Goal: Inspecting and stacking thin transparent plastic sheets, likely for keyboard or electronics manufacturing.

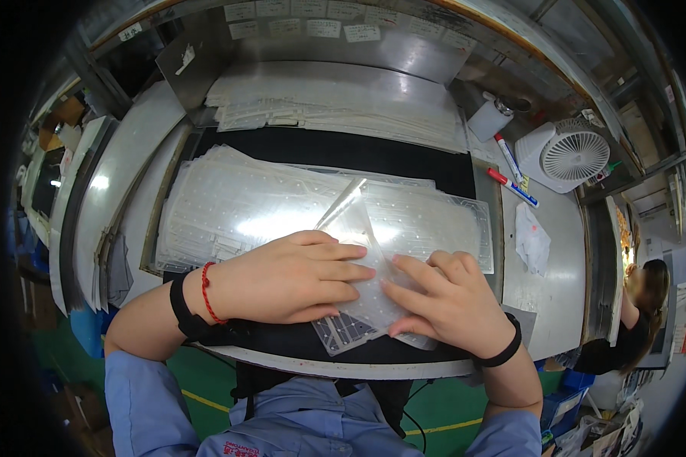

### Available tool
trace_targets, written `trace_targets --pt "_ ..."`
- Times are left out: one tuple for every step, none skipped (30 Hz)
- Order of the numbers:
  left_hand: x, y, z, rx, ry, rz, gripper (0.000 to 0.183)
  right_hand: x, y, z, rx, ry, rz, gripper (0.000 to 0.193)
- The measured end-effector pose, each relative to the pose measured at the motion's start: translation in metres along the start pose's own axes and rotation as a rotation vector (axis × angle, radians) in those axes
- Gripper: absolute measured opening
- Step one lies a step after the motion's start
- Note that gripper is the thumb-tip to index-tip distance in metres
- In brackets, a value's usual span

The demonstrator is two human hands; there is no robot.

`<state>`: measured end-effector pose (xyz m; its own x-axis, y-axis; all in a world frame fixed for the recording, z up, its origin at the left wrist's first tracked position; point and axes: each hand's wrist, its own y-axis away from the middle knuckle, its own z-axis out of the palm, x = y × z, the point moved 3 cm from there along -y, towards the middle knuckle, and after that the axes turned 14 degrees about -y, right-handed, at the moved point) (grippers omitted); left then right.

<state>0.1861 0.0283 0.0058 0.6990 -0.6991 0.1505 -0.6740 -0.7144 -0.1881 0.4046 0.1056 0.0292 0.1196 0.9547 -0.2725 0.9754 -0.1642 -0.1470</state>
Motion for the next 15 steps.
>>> trace_targets --pt "-0.0001 0.0004 0.0009 0.001 0.003 -0.003 0.028 -0.0003 -0.0002 -0.0008 -0.001 -0.004 -0.004 0.049" --pt "-0.0003 0.0003 0.0017 0.002 0.007 -0.004 0.028 -0.0002 -0.0003 -0.0008 0.004 -0.004 -0.005 0.05" --pt "-0.0004 0.0002 0.0013 -0.001 0.001 -0.005 0.028 -0.0001 -0.0003 -0.0005 0.009 -0.004 -0.006 0.05" --pt "-0.0004 -0.0001 0.0006 -0.004 -0.004 -0.006 0.028 0.0 -0.0003 -0.0003 0.014 -0.005 -0.007 0.05" --pt "-0.0003 -0.0004 0.0005 -0.007 -0.008 -0.006 0.028 0.0001 -0.0001 0.0002 0.016 -0.007 -0.008 0.05" --pt "-0.0003 -0.0005 0.0011 -0.007 -0.007 -0.005 0.028 0.0004 -0.0001 0.0006 0.017 -0.008 -0.008 0.05" --pt "-0.0004 -0.0005 0.0019 -0.007 -0.005 -0.005 0.028 0.0004 0.0001 0.0008 0.019 -0.01 -0.008 0.05" --pt "-0.0007 -0.0001 0.0019 -0.007 -0.005 -0.006 0.028 0.0007 0.0003 0.0008 0.019 -0.01 -0.003 0.05" --pt "-0.0009 0.0 0.0017 -0.006 -0.002 -0.005 0.028 0.0011 0.001 0.0005 0.019 -0.009 0.002 0.049" --pt "-0.001 0.0 0.0014 -0.005 0.002 -0.004 0.028 0.0014 0.0012 0.0004 0.019 -0.008 0.008 0.049" --pt "-0.0005 -0.0001 0.0009 -0.003 0.006 -0.004 0.028 0.0015 0.0011 0.0005 0.02 -0.003 0.007 0.049" --pt "0.0 0.0001 0.0003 -0.007 0.004 -0.006 0.027 0.0018 0.0008 0.0007 0.02 0.002 0.007 0.049" --pt "0.0005 0.0005 -0.0005 -0.011 0.001 -0.009 0.027 0.0018 0.0007 0.0007 0.021 0.007 0.007 0.049" --pt "-0.0001 0.0003 0.0 -0.013 0.0 -0.007 0.027 0.0021 0.0013 0.0008 0.024 0.007 0.011 0.049" --pt "-0.0007 -0.0002 0.0009 -0.01 0.006 -0.004 0.027 0.0024 0.0022 0.0007 0.027 0.006 0.015 0.049"
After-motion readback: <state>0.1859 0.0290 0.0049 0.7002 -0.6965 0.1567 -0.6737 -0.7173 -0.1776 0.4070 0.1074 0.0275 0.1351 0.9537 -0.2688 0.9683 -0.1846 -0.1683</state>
